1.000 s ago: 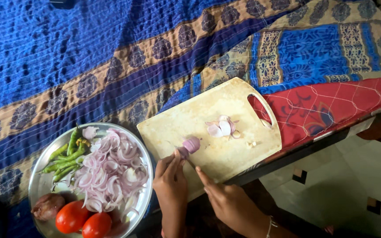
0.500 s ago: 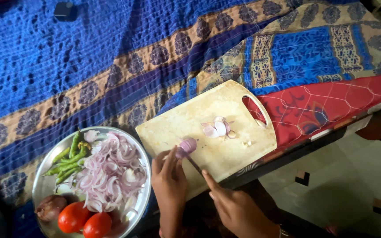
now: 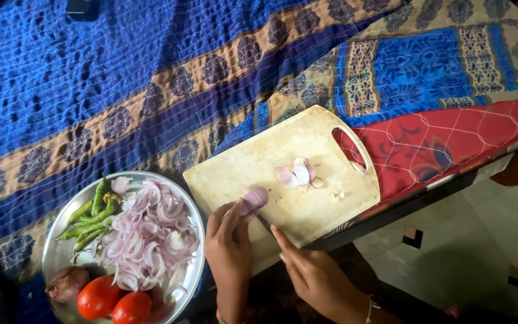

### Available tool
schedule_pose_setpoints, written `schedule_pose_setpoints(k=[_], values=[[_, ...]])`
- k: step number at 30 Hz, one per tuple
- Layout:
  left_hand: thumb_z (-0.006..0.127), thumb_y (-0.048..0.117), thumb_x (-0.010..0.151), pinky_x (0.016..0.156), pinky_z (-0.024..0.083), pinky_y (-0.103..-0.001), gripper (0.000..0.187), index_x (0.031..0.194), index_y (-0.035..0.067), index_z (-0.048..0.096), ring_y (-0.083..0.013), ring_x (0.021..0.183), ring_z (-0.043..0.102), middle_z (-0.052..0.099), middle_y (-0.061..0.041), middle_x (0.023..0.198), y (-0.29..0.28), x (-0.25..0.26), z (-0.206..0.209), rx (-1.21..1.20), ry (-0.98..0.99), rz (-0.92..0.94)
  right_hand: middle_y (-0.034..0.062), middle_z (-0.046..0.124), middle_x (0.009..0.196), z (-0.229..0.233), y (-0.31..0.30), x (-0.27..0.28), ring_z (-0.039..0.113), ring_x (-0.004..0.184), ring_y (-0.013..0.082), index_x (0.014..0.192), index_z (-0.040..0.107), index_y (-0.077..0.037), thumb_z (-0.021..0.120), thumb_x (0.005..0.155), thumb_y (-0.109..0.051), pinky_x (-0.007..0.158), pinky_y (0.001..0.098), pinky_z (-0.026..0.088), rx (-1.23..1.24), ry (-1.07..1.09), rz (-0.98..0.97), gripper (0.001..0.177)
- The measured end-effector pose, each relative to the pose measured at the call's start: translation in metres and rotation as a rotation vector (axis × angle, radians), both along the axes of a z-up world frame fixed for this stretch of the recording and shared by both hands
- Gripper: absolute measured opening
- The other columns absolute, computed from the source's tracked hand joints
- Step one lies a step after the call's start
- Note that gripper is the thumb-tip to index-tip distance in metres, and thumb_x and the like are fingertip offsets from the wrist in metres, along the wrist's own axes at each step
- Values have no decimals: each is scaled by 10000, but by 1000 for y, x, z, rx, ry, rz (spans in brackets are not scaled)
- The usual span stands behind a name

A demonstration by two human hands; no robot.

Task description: The person peels and slices an onion with a knife on a cutting board, then uses the knife to move the sliced pieces into a plate containing other vegetables.

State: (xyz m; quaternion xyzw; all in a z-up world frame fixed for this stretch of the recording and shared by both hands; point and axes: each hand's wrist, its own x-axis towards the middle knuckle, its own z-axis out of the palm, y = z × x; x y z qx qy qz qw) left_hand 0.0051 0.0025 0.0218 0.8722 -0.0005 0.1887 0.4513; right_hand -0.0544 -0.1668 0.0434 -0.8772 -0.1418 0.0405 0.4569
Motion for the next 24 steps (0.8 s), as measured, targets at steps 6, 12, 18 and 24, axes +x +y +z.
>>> schedule_pose_setpoints(k=[6, 12, 18, 24], values=[[726, 11, 850, 786, 582, -378, 267, 1110, 59, 759, -314, 933, 745, 751, -140, 1045, 1, 4, -2, -19, 40, 23, 216, 664, 730, -6, 6, 7, 653, 584, 378, 1569, 337, -21, 575, 984, -59, 530, 476, 478, -74, 5, 30, 632], [743, 26, 842, 782, 571, -397, 255, 1096, 45, 759, -338, 920, 732, 748, -153, 1021, 4, 7, -6, -4, 23, 5, 252, 678, 744, -14, 16, 18, 645, 590, 409, 1574, 348, -16, 582, 954, -45, 551, 502, 497, -98, 49, 19, 664], [721, 17, 849, 764, 563, -421, 279, 1123, 71, 712, -369, 926, 700, 698, -159, 1057, -2, 3, 6, 19, -27, -28, 246, 673, 717, -2, 12, 13, 638, 602, 422, 1561, 355, -27, 597, 958, -80, 555, 509, 485, -182, -42, 17, 652], [794, 116, 785, 806, 523, -458, 464, 1211, 51, 623, -404, 1000, 622, 612, -184, 1141, -10, 5, 30, 136, -82, -57, 274, 696, 935, 38, -33, -14, 717, 778, 371, 1548, 391, -81, 529, 1102, -122, 628, 353, 546, 50, -429, -39, 468]])
